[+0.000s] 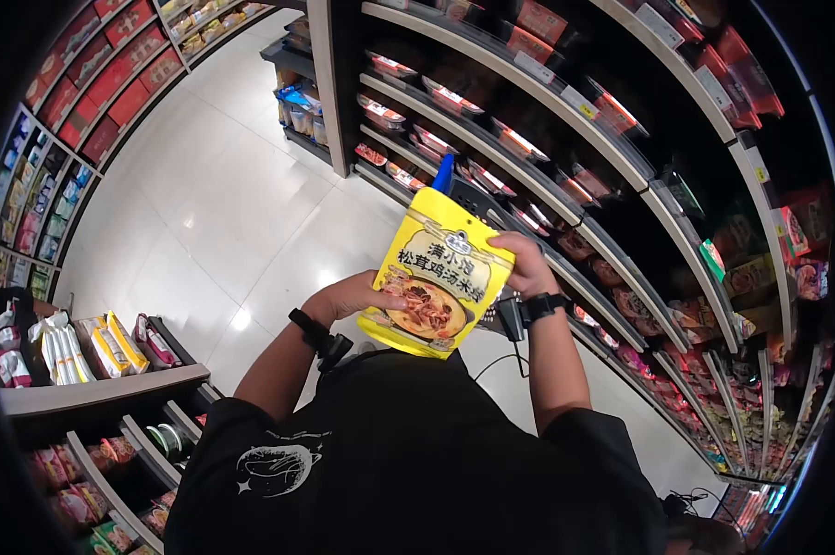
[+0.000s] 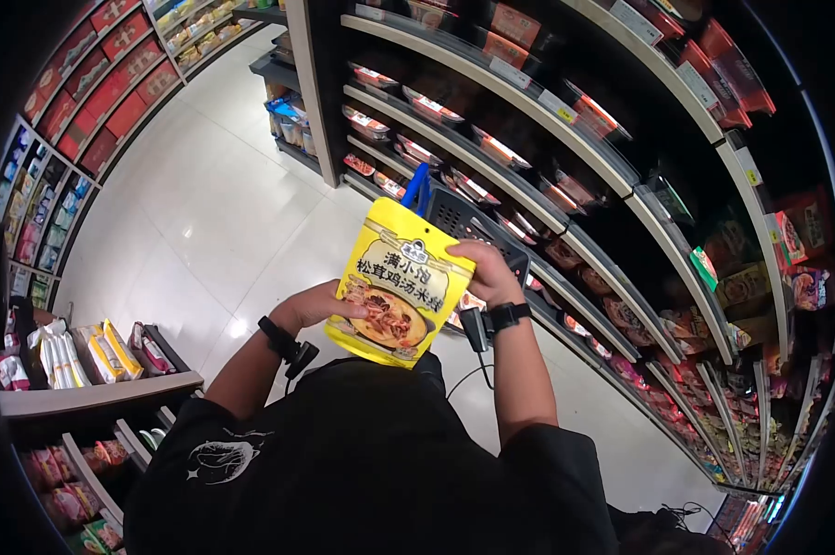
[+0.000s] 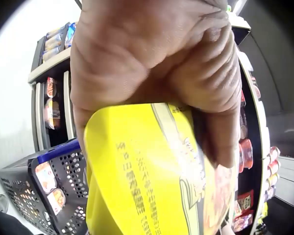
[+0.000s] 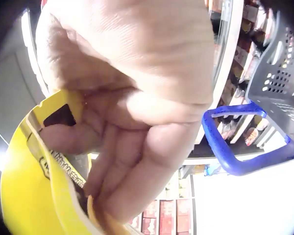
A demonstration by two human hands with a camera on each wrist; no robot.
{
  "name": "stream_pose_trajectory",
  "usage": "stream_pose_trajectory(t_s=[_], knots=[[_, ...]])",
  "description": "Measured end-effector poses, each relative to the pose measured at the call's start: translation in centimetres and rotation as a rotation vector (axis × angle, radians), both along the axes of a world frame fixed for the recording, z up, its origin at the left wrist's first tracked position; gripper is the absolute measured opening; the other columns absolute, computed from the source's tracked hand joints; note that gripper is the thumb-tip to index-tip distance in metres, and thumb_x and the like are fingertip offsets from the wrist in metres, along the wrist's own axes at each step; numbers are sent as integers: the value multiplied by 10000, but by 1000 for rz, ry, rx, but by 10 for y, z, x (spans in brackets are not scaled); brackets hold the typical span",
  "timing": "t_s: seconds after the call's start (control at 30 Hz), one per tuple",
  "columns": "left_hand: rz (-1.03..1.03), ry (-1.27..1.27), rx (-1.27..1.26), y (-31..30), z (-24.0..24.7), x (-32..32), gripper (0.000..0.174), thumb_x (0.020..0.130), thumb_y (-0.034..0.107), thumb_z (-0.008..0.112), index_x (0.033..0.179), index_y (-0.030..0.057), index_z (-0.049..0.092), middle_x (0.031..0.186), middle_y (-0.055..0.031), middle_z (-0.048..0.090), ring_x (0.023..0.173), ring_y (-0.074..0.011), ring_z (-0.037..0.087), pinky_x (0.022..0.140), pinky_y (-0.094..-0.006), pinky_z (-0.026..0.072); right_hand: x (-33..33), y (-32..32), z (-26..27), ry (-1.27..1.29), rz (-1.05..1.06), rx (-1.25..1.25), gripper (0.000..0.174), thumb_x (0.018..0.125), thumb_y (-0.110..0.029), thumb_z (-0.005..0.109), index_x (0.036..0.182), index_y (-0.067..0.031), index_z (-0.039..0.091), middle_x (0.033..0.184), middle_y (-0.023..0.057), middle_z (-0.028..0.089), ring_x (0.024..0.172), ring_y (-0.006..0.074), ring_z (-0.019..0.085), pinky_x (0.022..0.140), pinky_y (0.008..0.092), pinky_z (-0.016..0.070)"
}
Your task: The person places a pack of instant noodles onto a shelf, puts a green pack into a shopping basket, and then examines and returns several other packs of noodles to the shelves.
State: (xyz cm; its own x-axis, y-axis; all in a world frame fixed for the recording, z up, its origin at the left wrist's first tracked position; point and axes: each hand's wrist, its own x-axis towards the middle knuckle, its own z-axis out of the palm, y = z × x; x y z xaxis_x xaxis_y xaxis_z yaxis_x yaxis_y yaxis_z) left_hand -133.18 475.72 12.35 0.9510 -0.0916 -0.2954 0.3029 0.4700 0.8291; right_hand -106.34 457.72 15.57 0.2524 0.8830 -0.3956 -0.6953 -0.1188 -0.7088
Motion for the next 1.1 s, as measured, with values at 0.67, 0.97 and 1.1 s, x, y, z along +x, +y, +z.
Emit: stream_pose_trajectory(t_s=[0.67, 0.97, 1.1], knots=[[339, 40, -133, -24, -17, -66, 465, 918, 172, 670, 1318, -13, 520, 1233, -117, 632, 1093, -186, 626, 958, -318, 501, -145, -17, -24, -296, 255, -119, 610, 860, -188, 751, 1377, -17, 475, 1298, 93, 597, 1168, 175, 573, 1013, 307, 435], [203, 29, -112, -44, -12, -32, 466, 923, 138, 651, 1331, -17, 490, 1243, -121, 620, 1101, -191, 622, 953, -317, 504, -149, -62, -21, -226, -23, -106, 611, 889, -179, 719, 1402, -13, 430, 1305, 95, 588, 1148, 170, 587, 996, 312, 460], [109, -4, -106, -63, 9, 0, 480, 917, 106, 634, 1345, -27, 463, 1259, -126, 609, 1114, -197, 616, 964, -317, 497, -134, -94, -13, -220, -105, -118, 624, 887, -192, 723, 1405, -13, 425, 1304, 92, 586, 1148, 171, 585, 993, 311, 460]])
